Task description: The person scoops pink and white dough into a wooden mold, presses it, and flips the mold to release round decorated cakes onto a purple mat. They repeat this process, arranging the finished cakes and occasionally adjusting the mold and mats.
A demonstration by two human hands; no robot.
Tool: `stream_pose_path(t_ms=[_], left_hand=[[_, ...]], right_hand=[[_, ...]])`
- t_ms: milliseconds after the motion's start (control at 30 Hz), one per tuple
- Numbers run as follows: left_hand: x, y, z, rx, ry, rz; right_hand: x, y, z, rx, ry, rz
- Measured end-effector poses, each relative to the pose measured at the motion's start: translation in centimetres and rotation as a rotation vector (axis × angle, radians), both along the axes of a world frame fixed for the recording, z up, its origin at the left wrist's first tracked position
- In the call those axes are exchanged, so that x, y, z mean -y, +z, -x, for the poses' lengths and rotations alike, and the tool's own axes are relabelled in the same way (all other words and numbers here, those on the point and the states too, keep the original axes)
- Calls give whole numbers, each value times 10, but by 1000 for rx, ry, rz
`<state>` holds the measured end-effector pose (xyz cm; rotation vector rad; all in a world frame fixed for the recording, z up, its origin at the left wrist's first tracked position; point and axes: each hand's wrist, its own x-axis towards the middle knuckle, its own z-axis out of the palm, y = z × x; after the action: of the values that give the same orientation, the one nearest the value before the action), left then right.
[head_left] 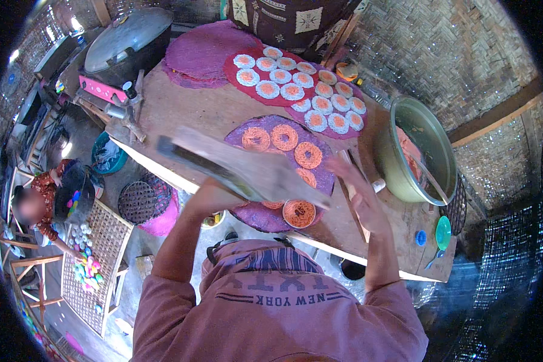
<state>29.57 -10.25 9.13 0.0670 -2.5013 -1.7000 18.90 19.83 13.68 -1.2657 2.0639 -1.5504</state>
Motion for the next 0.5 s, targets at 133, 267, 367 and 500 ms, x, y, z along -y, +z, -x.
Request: stream_pose_path(t_ms=[133,267,367,500], left_hand=[[-21,45,5,-84,-193,68],[10,85,10,-287,-274,-349],[16,71,28,-412,85,-1418],[45,9,62,-444,124,-1681]], right_hand=[[24,20,-14,597,232,-267],[34,20,5,1070,398,-186],[44,7,10,1154,259,-220],[86,-16,17,1037,254,-491]])
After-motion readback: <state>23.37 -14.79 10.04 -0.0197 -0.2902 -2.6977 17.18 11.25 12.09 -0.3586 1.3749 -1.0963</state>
